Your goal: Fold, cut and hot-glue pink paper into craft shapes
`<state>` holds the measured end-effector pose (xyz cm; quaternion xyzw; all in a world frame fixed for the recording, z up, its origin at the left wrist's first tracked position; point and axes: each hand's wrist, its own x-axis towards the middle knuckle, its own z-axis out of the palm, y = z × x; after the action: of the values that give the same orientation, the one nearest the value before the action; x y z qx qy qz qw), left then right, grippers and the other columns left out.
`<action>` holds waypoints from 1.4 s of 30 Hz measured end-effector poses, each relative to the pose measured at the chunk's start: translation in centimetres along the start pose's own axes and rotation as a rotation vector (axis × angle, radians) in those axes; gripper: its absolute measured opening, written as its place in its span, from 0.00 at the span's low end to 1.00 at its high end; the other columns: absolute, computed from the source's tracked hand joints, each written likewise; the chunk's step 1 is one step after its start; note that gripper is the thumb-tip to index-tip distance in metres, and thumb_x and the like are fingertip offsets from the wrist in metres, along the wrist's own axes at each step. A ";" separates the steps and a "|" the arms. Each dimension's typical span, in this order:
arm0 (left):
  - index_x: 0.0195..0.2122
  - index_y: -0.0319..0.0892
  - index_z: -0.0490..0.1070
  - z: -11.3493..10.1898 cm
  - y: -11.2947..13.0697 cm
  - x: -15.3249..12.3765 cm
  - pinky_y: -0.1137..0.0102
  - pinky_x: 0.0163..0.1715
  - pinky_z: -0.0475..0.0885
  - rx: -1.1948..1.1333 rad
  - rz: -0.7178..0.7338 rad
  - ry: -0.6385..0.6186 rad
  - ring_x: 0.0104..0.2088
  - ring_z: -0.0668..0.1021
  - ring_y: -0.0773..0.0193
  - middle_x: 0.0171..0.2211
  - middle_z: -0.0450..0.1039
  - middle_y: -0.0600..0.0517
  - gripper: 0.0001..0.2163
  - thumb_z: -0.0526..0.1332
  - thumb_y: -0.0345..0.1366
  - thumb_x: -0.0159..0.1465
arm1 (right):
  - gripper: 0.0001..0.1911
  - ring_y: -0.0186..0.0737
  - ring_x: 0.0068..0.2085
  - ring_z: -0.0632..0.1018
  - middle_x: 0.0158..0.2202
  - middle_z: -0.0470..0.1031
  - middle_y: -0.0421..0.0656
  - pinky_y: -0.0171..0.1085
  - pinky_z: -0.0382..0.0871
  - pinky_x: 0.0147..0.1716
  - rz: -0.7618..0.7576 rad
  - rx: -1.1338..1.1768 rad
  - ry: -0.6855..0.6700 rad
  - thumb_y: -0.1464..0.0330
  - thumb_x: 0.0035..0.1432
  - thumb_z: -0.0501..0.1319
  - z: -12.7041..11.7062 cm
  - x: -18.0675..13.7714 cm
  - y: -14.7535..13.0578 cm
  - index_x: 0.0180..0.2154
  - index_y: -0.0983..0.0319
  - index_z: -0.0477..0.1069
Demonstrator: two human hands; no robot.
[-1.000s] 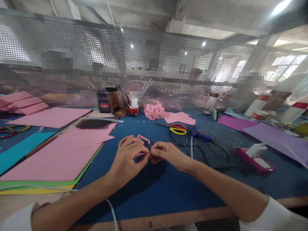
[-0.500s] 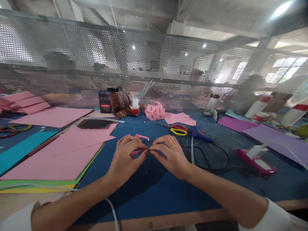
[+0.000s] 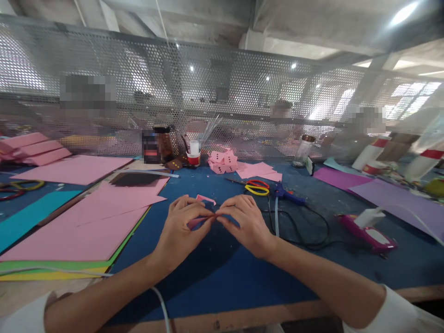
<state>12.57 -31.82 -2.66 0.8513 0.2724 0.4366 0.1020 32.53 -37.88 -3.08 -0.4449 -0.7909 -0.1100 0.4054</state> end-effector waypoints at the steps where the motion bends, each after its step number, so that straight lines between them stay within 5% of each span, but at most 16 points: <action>1: 0.35 0.49 0.80 0.0 0.0 0.0 0.55 0.52 0.66 0.000 0.001 -0.002 0.43 0.76 0.56 0.34 0.81 0.53 0.03 0.65 0.36 0.65 | 0.06 0.41 0.48 0.76 0.44 0.78 0.44 0.44 0.64 0.51 0.000 0.000 -0.002 0.67 0.69 0.61 0.0 0.0 0.0 0.45 0.58 0.75; 14: 0.34 0.50 0.80 0.1 -0.2 0.0 0.54 0.51 0.65 -0.049 -0.056 -0.039 0.44 0.76 0.55 0.34 0.80 0.53 0.04 0.65 0.36 0.64 | 0.04 0.41 0.47 0.77 0.43 0.79 0.43 0.44 0.64 0.51 0.035 0.065 -0.009 0.68 0.68 0.63 0.1 -0.1 0.1 0.44 0.58 0.75; 26: 0.32 0.49 0.79 0.1 0.0 0.0 0.58 0.48 0.69 -0.122 -0.106 -0.048 0.43 0.77 0.56 0.34 0.80 0.53 0.04 0.65 0.36 0.63 | 0.05 0.37 0.42 0.79 0.40 0.79 0.40 0.36 0.72 0.45 0.479 0.616 -0.095 0.68 0.64 0.64 0.2 0.7 -0.3 0.42 0.58 0.76; 33: 0.31 0.48 0.78 -0.1 0.1 0.1 0.60 0.43 0.71 -0.143 -0.185 -0.009 0.41 0.77 0.56 0.34 0.79 0.53 0.03 0.65 0.35 0.62 | 0.03 0.40 0.45 0.76 0.41 0.75 0.43 0.41 0.69 0.48 0.201 0.284 0.064 0.69 0.66 0.64 0.2 0.1 -0.1 0.42 0.58 0.75; 42: 0.31 0.48 0.78 0.2 0.1 0.2 0.60 0.45 0.69 -0.157 -0.187 -0.006 0.41 0.76 0.56 0.34 0.78 0.53 0.03 0.65 0.35 0.61 | 0.05 0.41 0.46 0.75 0.41 0.77 0.43 0.44 0.63 0.50 0.043 0.000 0.025 0.67 0.68 0.62 0.1 -0.1 -0.4 0.44 0.57 0.76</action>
<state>12.85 -31.78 -2.61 0.8130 0.3153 0.4425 0.2094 32.22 -38.11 -3.09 -0.4602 -0.7761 -0.1069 0.4176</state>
